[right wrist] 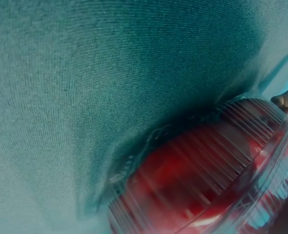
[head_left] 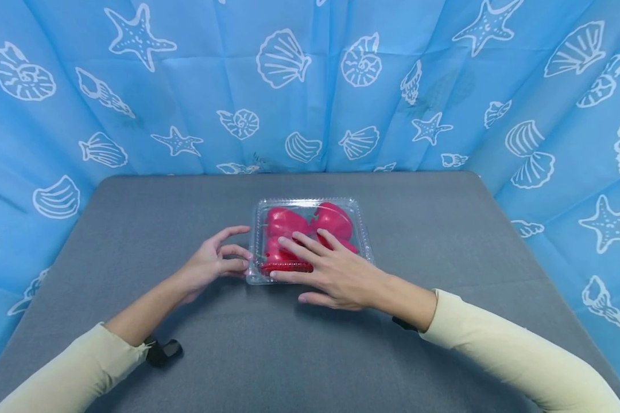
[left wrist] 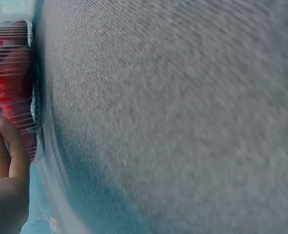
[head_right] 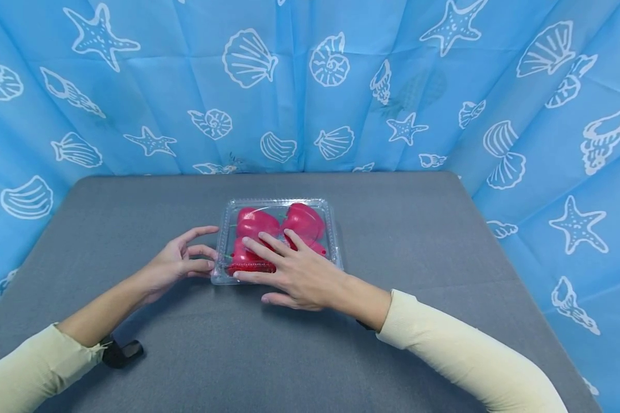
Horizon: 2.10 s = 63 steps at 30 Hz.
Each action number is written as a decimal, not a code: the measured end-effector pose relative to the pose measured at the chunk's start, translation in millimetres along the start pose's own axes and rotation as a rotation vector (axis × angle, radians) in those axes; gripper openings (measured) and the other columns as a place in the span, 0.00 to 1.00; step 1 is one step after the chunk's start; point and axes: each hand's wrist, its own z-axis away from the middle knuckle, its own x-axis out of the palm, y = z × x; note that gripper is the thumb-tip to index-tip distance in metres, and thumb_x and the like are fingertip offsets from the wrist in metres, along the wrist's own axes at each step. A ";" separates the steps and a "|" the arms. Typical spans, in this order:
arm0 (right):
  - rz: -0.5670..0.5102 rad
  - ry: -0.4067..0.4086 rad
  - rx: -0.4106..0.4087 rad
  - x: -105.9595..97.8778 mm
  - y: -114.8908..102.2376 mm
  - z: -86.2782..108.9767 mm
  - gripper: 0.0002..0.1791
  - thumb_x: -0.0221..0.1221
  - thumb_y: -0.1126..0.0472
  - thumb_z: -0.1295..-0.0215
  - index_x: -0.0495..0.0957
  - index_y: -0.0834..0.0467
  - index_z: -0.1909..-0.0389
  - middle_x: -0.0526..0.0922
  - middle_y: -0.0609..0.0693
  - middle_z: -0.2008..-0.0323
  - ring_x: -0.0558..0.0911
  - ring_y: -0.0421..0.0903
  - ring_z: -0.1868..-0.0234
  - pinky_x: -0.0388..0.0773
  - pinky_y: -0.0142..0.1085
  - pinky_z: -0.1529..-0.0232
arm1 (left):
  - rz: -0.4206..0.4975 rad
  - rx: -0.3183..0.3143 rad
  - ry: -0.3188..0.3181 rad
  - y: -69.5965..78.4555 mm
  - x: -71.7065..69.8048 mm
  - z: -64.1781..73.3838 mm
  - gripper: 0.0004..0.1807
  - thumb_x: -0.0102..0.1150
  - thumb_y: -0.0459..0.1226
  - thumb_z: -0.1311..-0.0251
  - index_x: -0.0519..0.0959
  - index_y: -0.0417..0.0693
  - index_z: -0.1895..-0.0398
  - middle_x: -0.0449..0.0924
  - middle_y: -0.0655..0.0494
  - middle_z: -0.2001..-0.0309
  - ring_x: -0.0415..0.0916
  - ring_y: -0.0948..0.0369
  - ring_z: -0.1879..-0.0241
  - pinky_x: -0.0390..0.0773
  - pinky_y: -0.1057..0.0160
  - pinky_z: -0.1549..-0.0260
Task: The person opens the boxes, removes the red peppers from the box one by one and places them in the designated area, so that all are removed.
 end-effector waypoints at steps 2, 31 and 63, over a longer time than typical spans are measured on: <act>0.011 -0.005 -0.003 0.0 -0.3 -0.6 0.40 0.55 0.35 0.34 0.54 0.36 0.23 0.42 0.53 0.20 0.45 0.56 0.22 0.48 0.63 0.29 | 0.011 -0.004 -0.002 0.1 1.8 -0.9 0.41 0.62 0.31 0.37 0.53 0.49 0.23 0.80 0.45 0.52 0.82 0.53 0.53 0.81 0.54 0.51; -0.066 0.072 -0.062 -1.5 -7.0 -10.1 0.31 0.62 0.41 0.36 0.74 0.44 0.33 0.61 0.57 0.26 0.53 0.55 0.24 0.57 0.59 0.31 | 0.107 -0.052 -0.023 -2.6 15.4 -3.3 0.44 0.60 0.29 0.39 0.49 0.53 0.23 0.78 0.48 0.55 0.82 0.53 0.57 0.81 0.52 0.52; -0.127 0.271 -0.021 4.5 -13.4 -24.0 0.23 0.74 0.49 0.48 0.85 0.48 0.50 0.75 0.54 0.39 0.70 0.49 0.35 0.70 0.46 0.38 | 0.228 -0.065 -0.211 -8.4 14.4 0.7 0.55 0.58 0.26 0.39 0.36 0.71 0.21 0.74 0.50 0.55 0.83 0.55 0.56 0.79 0.51 0.48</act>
